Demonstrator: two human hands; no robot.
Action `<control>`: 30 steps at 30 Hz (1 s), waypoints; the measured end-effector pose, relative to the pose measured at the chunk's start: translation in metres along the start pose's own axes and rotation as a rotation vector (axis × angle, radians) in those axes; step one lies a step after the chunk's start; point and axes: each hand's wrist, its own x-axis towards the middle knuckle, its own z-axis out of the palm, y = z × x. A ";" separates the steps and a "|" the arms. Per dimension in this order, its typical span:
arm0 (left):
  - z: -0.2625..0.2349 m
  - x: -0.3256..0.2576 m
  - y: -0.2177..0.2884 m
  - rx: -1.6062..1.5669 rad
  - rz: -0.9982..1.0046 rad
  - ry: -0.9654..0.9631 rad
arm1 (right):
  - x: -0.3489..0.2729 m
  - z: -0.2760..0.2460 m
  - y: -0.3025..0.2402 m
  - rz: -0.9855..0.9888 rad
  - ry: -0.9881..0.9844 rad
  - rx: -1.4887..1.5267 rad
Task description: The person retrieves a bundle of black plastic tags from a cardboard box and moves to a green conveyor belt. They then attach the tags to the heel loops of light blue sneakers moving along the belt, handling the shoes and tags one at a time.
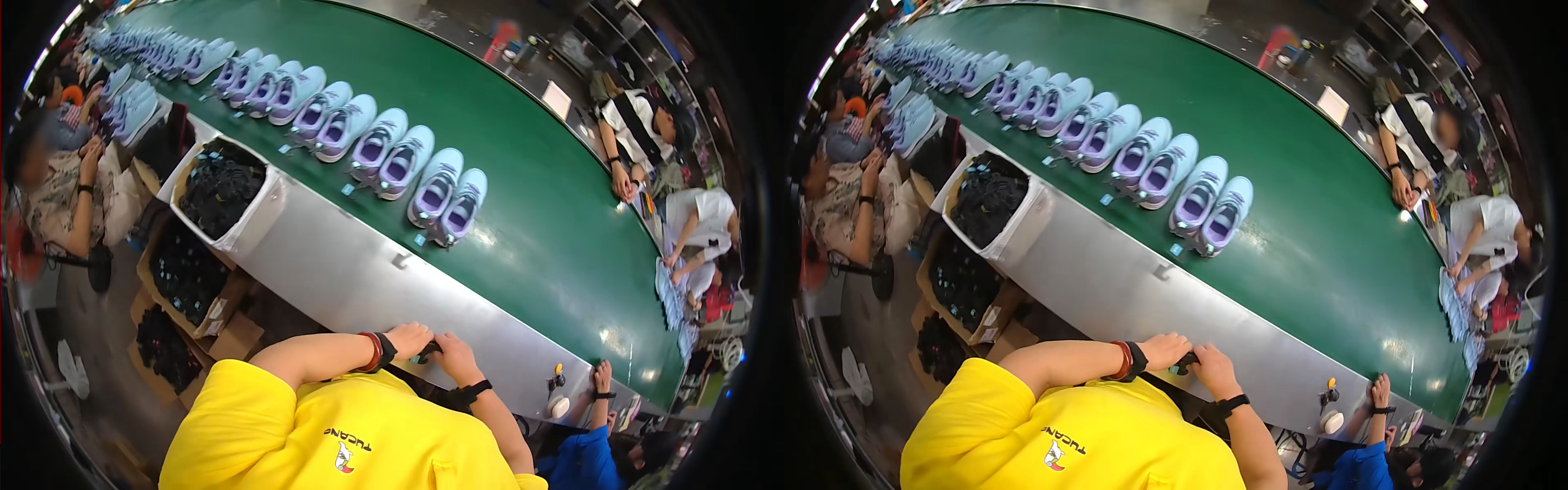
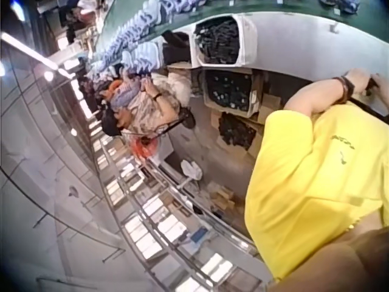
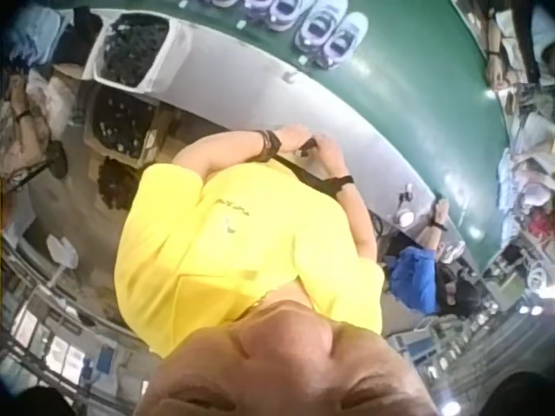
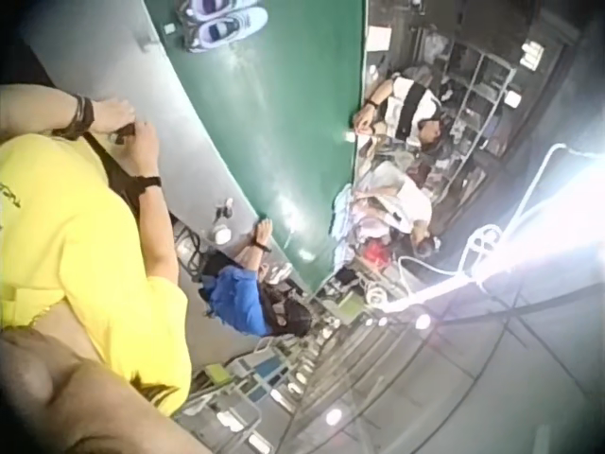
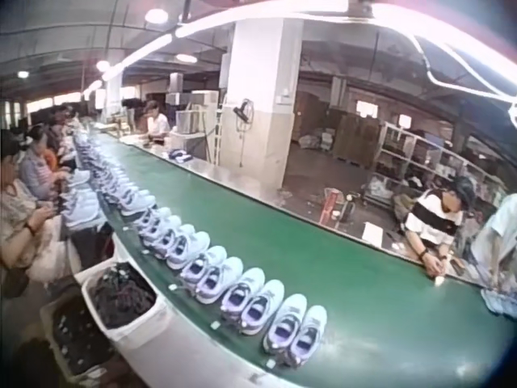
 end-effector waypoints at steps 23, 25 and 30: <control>0.107 -0.380 -0.018 -0.731 -1.356 0.908 | 0.375 -0.025 -0.394 -0.334 -0.055 0.151; 0.128 -0.385 -0.017 -0.736 -1.401 0.933 | 0.376 -0.018 -0.412 -0.367 -0.047 0.022; 0.139 -0.374 -0.018 -0.780 -1.404 0.944 | 0.377 -0.027 -0.408 -0.551 0.054 -0.226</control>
